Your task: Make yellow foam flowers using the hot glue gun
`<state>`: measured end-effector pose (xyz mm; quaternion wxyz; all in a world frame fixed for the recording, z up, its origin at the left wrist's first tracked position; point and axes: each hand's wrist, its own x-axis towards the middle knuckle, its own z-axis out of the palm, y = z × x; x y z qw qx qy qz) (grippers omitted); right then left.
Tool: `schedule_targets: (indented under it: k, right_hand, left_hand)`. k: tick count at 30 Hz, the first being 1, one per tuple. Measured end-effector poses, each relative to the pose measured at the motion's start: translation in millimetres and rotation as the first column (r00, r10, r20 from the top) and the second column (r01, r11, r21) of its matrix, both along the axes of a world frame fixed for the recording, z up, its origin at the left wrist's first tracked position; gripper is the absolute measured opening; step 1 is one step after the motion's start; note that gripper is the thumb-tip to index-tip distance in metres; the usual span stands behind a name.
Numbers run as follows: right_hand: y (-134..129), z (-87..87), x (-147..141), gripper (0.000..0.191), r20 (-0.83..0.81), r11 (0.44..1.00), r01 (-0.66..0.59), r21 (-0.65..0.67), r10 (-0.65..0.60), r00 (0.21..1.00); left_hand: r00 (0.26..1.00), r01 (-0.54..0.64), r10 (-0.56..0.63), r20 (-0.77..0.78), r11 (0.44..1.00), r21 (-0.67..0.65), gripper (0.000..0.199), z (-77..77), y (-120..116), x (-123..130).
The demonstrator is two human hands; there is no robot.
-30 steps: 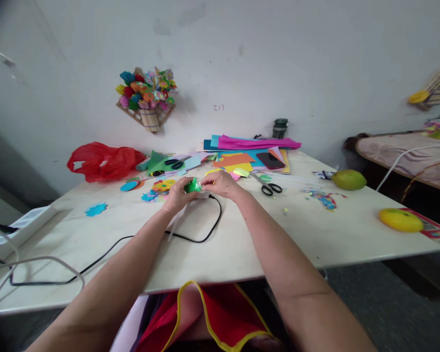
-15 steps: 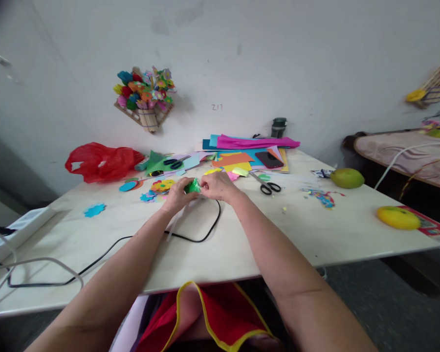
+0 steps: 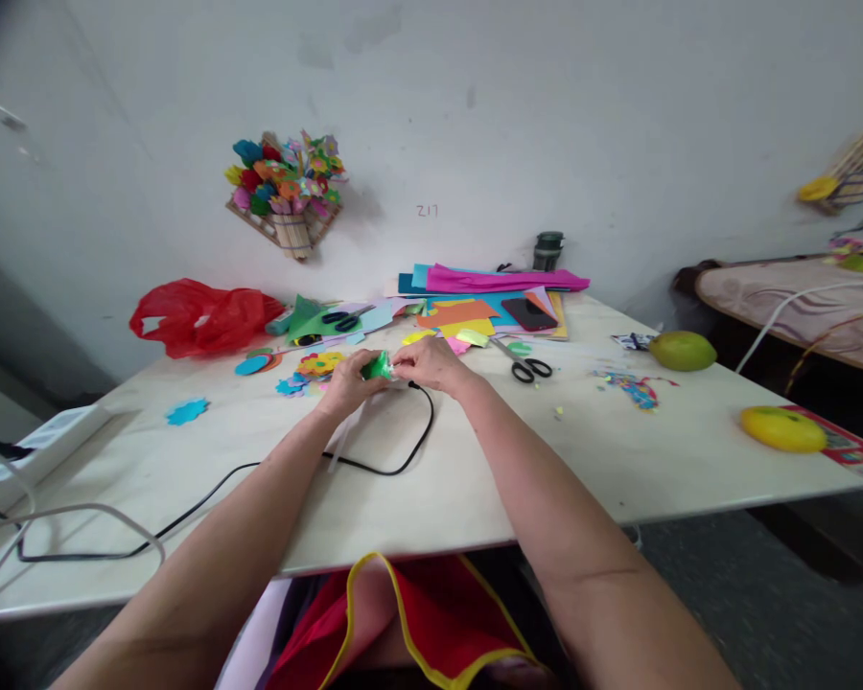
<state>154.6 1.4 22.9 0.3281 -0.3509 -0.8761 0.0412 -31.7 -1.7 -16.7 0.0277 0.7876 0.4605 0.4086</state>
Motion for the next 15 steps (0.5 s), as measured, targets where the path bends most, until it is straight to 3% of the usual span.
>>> schedule_targets:
  k: [8,15]
  right_hand:
    - [-6.7,0.1,-10.2,0.018,0.171,0.971,0.167,0.171,-0.197,0.965]
    - [-5.2,-1.4,-7.5,0.017,0.142,0.966,0.180,0.185,-0.207,0.968]
  left_hand:
    - [0.999,-0.013,0.014,-0.031,0.999,0.034,0.037,-0.1,0.0,2.0]
    - [1.000,-0.010,0.011,-0.023,1.000,0.022,0.036,0.5,-0.7,4.2]
